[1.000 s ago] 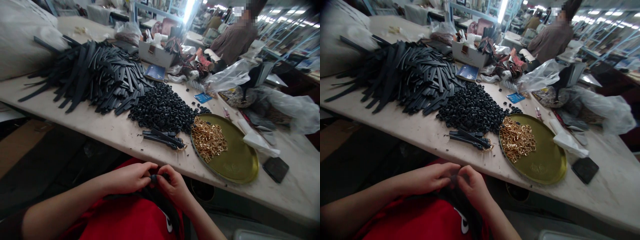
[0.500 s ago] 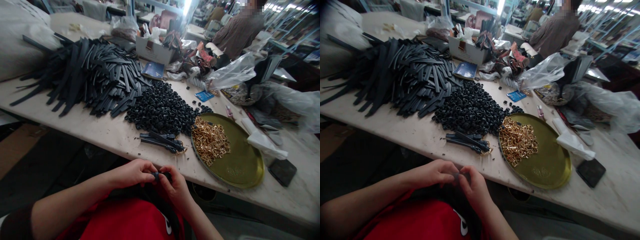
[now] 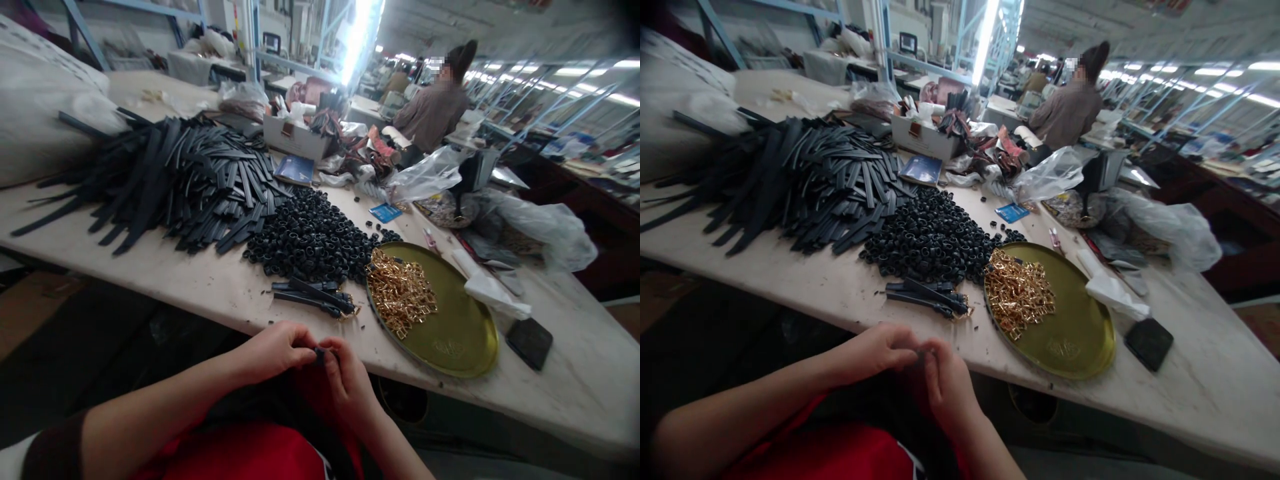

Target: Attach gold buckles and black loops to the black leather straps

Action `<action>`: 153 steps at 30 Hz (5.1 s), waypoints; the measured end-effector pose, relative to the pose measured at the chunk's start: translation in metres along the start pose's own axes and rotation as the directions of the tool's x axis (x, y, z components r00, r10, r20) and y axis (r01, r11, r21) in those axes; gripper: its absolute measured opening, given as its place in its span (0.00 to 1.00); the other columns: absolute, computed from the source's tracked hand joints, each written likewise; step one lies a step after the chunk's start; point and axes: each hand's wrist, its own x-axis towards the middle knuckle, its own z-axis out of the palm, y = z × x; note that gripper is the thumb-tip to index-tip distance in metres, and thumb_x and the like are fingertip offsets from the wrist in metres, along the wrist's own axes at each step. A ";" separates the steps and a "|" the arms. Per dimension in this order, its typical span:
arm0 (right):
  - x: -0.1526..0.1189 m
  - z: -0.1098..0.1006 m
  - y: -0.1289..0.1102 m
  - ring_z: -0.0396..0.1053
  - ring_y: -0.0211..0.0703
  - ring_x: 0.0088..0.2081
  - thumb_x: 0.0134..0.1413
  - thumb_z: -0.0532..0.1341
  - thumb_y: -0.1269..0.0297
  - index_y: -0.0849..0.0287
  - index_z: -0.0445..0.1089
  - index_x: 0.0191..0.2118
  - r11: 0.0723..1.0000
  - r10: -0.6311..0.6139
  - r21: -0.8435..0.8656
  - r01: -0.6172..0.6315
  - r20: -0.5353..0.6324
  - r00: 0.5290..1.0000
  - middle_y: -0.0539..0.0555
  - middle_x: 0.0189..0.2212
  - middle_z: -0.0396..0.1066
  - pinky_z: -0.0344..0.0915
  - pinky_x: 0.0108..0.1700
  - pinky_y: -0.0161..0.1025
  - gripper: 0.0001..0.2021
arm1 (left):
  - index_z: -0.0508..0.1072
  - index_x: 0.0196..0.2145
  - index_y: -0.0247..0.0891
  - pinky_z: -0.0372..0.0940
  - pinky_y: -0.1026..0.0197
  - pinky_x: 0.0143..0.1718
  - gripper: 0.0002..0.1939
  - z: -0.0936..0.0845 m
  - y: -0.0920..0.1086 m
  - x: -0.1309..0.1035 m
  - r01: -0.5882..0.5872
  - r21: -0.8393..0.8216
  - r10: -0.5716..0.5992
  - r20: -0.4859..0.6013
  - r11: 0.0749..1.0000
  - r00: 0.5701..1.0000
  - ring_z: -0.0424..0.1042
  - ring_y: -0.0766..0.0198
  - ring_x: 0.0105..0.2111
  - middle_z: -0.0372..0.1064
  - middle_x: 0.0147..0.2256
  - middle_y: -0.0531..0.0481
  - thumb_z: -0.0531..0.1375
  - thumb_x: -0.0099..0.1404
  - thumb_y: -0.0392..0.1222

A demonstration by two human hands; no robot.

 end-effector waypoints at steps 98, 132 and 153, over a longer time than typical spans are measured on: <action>0.042 -0.020 -0.018 0.67 0.29 0.23 0.40 0.67 0.57 0.59 0.72 0.34 0.382 0.448 0.912 -0.149 -0.042 0.893 0.48 0.24 0.73 0.67 0.30 0.28 0.14 | 0.70 0.41 0.37 0.56 0.62 0.44 0.18 -0.007 0.015 -0.010 -0.274 0.147 0.305 -0.263 0.950 0.915 0.64 0.60 0.41 0.68 0.40 0.48 0.45 0.65 0.48; 0.029 -0.025 -0.024 0.67 0.34 0.28 0.40 0.66 0.63 0.57 0.70 0.32 0.515 0.310 0.783 -0.349 0.209 0.927 0.47 0.26 0.70 0.63 0.35 0.33 0.10 | 0.67 0.30 0.39 0.53 0.68 0.24 0.10 -0.008 0.022 -0.012 -0.145 0.239 0.164 -0.062 0.960 0.984 0.64 0.67 0.22 0.65 0.22 0.55 0.48 0.62 0.44; 0.057 -0.116 0.052 0.63 0.41 0.31 0.52 0.54 0.68 0.59 0.68 0.29 0.721 -0.003 -0.658 -0.219 -0.319 0.948 0.54 0.29 0.65 0.57 0.35 0.36 0.07 | 0.62 0.29 0.38 0.44 0.69 0.16 0.13 0.014 0.002 0.006 -0.143 -0.260 0.100 -0.173 0.955 0.980 0.47 0.71 0.15 0.46 0.15 0.62 0.49 0.60 0.51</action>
